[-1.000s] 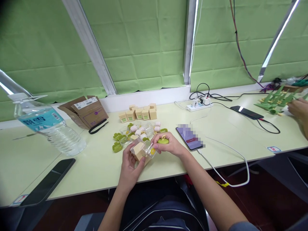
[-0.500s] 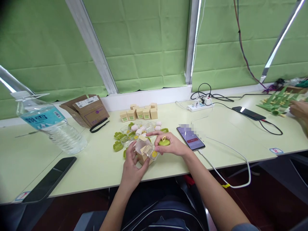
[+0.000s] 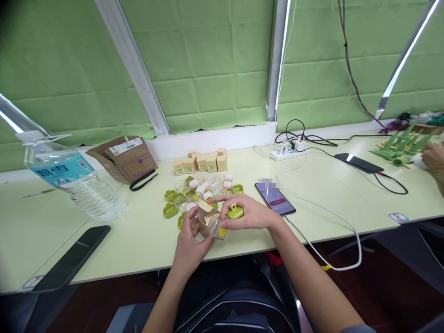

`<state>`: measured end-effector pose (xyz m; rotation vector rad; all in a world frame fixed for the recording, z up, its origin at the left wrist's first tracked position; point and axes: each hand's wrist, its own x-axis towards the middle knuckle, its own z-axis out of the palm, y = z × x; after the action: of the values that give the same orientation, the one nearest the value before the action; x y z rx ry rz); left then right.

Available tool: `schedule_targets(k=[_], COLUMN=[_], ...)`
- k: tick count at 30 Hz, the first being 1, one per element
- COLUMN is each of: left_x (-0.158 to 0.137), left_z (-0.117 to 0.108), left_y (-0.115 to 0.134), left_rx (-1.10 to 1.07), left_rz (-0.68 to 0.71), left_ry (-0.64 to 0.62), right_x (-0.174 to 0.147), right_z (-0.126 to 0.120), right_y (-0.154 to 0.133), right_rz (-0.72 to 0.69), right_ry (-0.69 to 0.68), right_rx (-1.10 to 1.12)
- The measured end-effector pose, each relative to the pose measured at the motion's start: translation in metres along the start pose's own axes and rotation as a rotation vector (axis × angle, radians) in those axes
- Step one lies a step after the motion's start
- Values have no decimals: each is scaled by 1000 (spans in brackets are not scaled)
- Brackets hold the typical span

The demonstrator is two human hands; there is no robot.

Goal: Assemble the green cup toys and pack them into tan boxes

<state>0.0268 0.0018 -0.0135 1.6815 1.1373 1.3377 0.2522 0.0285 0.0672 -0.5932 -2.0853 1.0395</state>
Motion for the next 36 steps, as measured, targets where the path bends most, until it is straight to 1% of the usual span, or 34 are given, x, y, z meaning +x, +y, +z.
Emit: schedule_targets(k=[5,11,15,17,20,23,26,36], left_x=[1,2,2,2,1,2,3,1], left_z=[-2,-2,-2,-2,-1,-1,-1,-2], left_y=[-2,-5,-6,-5,-3,-1,-1,1], left_rx=[-36,-27,1,-17,-22,-46,-70,15], left_rz=[1,9,21,13,7,-2,-8,22], left_ry=[0,-9,-4,-6,-3,6,13,16], right_x=[0,0,-2,-4,-5,-4,-4,-7], right_z=[1,1,3,4,5,4,2,-4], right_y=[-7,-11,-20,-24,-29,-28,-27,-23], right_rz=[-32,-14,-32,-37,9,56,72,111], right_ry=[32,-16,-5,-49,-117,-93,-75,-63], right_rx=[-40,-105,-141,-115,-100,-119,-115,-132])
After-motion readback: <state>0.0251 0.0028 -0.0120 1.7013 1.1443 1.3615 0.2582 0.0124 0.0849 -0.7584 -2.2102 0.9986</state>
